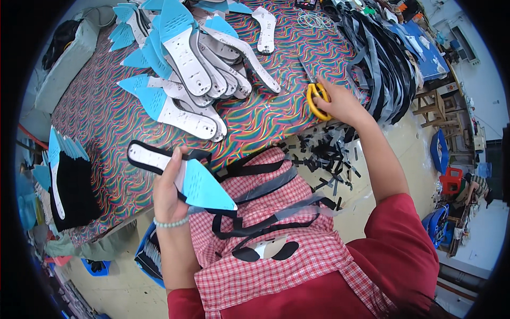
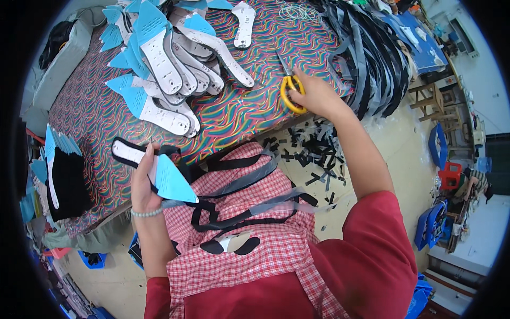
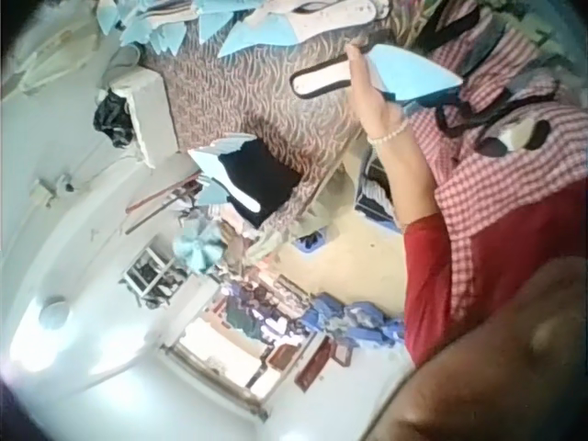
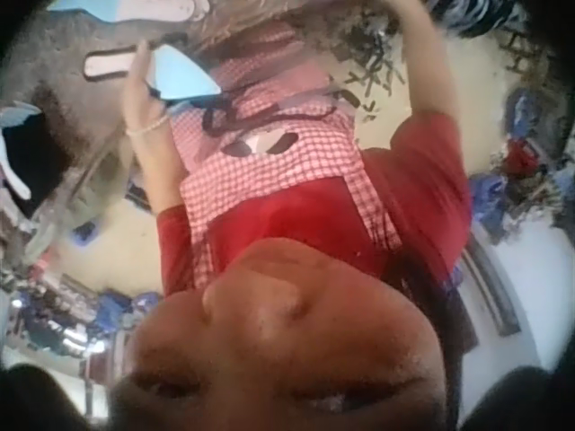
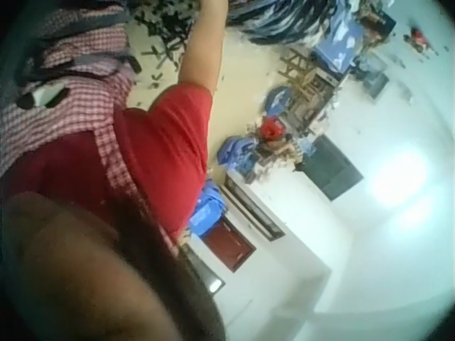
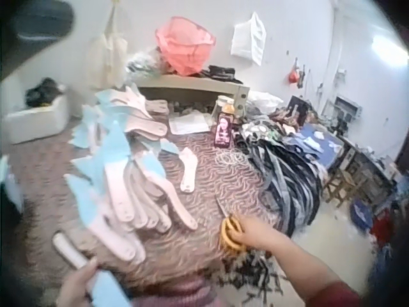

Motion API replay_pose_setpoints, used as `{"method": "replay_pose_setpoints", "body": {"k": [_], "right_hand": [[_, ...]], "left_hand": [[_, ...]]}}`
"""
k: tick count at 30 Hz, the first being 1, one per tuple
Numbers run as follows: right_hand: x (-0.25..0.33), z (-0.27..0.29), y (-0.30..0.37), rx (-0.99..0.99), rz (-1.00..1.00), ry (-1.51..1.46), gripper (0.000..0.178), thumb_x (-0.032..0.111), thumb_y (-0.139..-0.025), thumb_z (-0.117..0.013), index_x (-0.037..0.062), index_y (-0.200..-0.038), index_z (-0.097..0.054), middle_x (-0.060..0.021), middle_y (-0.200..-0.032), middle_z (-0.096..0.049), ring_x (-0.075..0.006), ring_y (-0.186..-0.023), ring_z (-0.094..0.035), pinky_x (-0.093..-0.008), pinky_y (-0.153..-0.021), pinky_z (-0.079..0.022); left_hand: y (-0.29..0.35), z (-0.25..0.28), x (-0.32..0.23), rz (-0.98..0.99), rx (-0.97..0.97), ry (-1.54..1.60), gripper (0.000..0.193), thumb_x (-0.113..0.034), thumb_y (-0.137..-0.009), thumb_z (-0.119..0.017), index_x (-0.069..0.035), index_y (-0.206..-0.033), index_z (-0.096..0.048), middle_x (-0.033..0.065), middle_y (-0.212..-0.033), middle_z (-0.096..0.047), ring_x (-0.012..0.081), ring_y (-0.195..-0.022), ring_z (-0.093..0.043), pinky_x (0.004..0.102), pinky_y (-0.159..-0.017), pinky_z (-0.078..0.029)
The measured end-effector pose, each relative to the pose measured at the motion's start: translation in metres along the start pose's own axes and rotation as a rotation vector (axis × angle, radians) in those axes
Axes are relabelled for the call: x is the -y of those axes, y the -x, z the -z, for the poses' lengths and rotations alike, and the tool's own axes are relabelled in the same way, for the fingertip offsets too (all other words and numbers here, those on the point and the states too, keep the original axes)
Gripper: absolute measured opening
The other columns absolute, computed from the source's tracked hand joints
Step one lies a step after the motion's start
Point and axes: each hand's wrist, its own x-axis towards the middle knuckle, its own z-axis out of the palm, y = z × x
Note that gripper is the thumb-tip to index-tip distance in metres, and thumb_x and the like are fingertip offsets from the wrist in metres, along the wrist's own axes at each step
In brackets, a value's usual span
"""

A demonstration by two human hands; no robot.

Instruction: The person assembles slipper components by hand, attaching black elastic straps to light blue and white slipper soles. They repeatedly pick up a sole, wrap the strap around the heel, and trim the excess strap with yellow-handled scissors. The finished slipper is placed on a pile on the table.

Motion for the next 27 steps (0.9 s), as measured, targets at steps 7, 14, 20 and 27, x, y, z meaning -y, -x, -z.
{"method": "replay_pose_setpoints", "body": {"k": [7, 14, 20, 27], "right_hand": [[0.138, -0.017, 0.090, 0.100, 0.079, -0.996, 0.068, 0.007, -0.081, -0.069, 0.0073, -0.139, -0.033, -0.0052, -0.099, -0.054, -0.0116, -0.078, -0.056, -0.0254, -0.069, -0.047], [0.212, -0.063, 0.102, 0.393, 0.449, -0.921, 0.086, 0.034, -0.069, -0.081, 0.0128, -0.140, -0.036, -0.0108, -0.103, -0.058, -0.0242, -0.084, -0.060, -0.0355, -0.074, -0.048], [0.210, -0.059, 0.083, 0.312, 0.394, -0.863, 0.088, 0.031, -0.066, -0.083, 0.0122, -0.140, -0.039, -0.0128, -0.098, -0.061, -0.0251, -0.084, -0.063, -0.0320, -0.072, -0.050], [0.121, -0.008, 0.030, 0.114, 0.127, -0.143, 0.075, 0.021, -0.067, -0.080, 0.0106, -0.133, -0.048, -0.0165, -0.109, -0.058, -0.0314, -0.098, -0.059, -0.0363, -0.084, -0.049]], "left_hand": [[0.012, 0.023, 0.002, -0.022, -0.037, 0.032, 0.027, -0.025, -0.093, -0.056, -0.004, -0.110, -0.059, 0.0081, -0.079, -0.065, 0.0142, -0.063, -0.062, 0.0263, -0.056, -0.051], [0.032, 0.024, -0.009, 0.021, 0.231, 0.414, 0.028, -0.020, -0.097, -0.049, -0.003, -0.118, -0.054, 0.0107, -0.104, -0.060, 0.0117, -0.068, -0.054, 0.0224, -0.050, -0.044], [0.026, 0.021, -0.012, 0.087, 0.201, 0.253, 0.032, -0.024, -0.092, -0.059, -0.002, -0.115, -0.057, 0.0094, -0.087, -0.066, 0.0159, -0.072, -0.067, 0.0281, -0.063, -0.056], [0.015, 0.002, -0.007, -0.238, -0.027, -0.173, 0.027, -0.023, -0.093, -0.057, 0.002, -0.103, -0.061, 0.0082, -0.083, -0.064, 0.0126, -0.067, -0.062, 0.0255, -0.060, -0.050]]}}
